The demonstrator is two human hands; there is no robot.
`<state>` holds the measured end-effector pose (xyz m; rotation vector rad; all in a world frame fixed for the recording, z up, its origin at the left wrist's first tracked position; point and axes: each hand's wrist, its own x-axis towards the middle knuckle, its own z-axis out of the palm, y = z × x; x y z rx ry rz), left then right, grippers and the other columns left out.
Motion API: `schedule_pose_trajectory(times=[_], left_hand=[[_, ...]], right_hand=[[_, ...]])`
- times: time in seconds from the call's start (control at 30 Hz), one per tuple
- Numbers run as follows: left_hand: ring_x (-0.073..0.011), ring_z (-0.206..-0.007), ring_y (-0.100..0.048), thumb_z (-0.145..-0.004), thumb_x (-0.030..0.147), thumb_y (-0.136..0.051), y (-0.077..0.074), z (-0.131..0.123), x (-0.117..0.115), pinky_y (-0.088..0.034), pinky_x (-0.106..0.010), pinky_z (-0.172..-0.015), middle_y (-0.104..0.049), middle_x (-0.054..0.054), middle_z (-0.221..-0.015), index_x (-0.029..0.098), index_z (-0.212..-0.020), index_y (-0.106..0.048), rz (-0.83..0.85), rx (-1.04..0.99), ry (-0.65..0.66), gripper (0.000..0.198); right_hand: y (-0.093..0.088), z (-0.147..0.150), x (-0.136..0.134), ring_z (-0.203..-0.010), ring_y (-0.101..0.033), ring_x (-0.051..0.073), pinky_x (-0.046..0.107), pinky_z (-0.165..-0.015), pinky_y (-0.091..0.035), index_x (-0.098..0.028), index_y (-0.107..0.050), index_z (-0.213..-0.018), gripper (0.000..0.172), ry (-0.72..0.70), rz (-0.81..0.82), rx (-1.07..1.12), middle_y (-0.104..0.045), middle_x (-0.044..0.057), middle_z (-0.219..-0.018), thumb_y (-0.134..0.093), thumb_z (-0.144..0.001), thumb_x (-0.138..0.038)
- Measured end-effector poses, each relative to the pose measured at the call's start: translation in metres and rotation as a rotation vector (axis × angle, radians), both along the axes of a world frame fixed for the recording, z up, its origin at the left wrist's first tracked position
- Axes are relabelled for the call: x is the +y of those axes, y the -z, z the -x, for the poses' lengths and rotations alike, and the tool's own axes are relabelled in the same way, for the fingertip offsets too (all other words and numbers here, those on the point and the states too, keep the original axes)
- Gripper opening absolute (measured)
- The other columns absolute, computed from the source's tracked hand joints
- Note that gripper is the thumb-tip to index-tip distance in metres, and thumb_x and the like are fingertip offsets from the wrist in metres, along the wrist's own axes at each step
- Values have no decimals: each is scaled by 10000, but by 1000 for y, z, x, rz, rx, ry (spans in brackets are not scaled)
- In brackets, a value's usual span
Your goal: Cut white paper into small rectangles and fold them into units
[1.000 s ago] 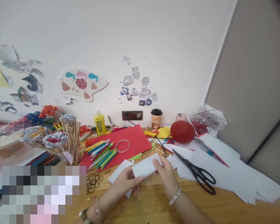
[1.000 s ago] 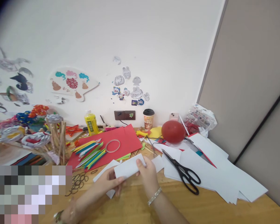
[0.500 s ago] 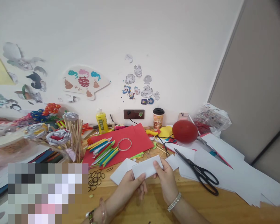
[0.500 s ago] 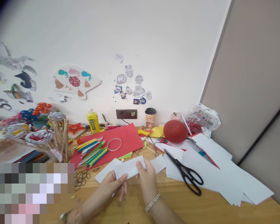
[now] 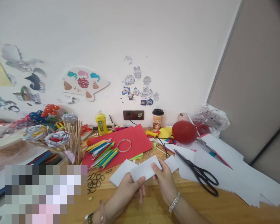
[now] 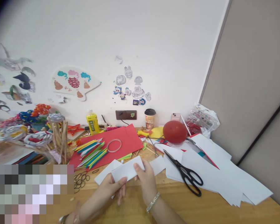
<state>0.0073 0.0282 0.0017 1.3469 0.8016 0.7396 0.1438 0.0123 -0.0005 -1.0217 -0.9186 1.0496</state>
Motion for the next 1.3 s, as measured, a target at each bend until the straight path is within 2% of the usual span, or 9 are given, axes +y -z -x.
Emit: schedule_pose_trajectory(times=[0.1,0.27,0.47,0.57,0.73,0.97,1.17,1.23,1.3], left_hand=[[-63,-261,-411,-711,591,-508,1,0,0,-216,-181,-340,-477,3,-303,112,-435,-541,-59,24,-63,554],[-62,-256,-407,-756,563,-478,3,3,2,-172,-189,-343,-471,0,-304,113,-423,-534,-48,27,13,562],[-47,-245,-372,-748,535,-512,-1,4,-4,-251,-169,-315,-459,29,-319,120,-451,-537,28,-72,35,511],[-31,-226,-330,-748,526,-521,-6,4,-6,-224,-160,-296,-415,42,-295,124,-404,-502,38,-88,19,530],[-29,-211,-320,-728,543,-531,-10,4,-6,-172,-164,-275,-420,38,-299,133,-367,-472,78,-74,15,551],[-105,-357,-533,-717,552,-537,-12,4,-2,-297,-179,-368,-617,-57,-432,97,-553,-612,60,-29,111,489],[-59,-268,-426,-743,587,-459,-13,3,-4,-266,-170,-340,-526,-1,-342,123,-429,-538,-20,-10,127,566],[-59,-258,-422,-755,580,-447,-12,4,-5,-256,-170,-330,-510,8,-340,129,-423,-518,-9,-16,126,564],[-55,-246,-409,-759,575,-446,-11,6,-3,-233,-171,-321,-485,12,-323,131,-403,-498,-7,4,113,571]], right_hand=[[3,3,1,-527,-465,117,229,-513,-392,-154,-578,-758,324,-120,-16,-44,-544,-16,-604,-639,-660,-456],[8,9,-1,-579,-511,147,264,-616,-410,-144,-582,-574,350,-308,-68,-182,-553,-5,-535,-554,-725,-459],[4,9,-6,-425,-313,81,218,-444,-272,-184,-392,-397,423,-117,59,-136,-329,-67,-395,-609,-622,-469],[-1,-2,-4,-430,-310,79,219,-451,-259,-181,-395,-404,435,-97,69,-144,-342,-61,-401,-589,-634,-495],[-13,-20,0,-405,-212,60,217,-419,-143,-182,-392,-443,445,-132,25,-146,-273,-83,-404,-564,-650,-537],[-15,-26,3,-425,-263,77,227,-442,-198,-192,-377,-448,408,-30,-19,-248,-307,-70,-428,-532,-691,-482],[-20,-34,4,-472,-365,106,244,-496,-259,-178,-432,-418,383,-42,-132,-483,-373,-45,-434,-530,-719,-396],[-26,-43,4,-459,-367,105,247,-490,-264,-179,-443,-409,372,-42,-165,-450,-378,-46,-423,-561,-704,-372],[-33,-61,4,-428,-334,93,246,-465,-257,-189,-413,-398,377,64,-227,-326,-355,-56,-407,-595,-677,-367]])
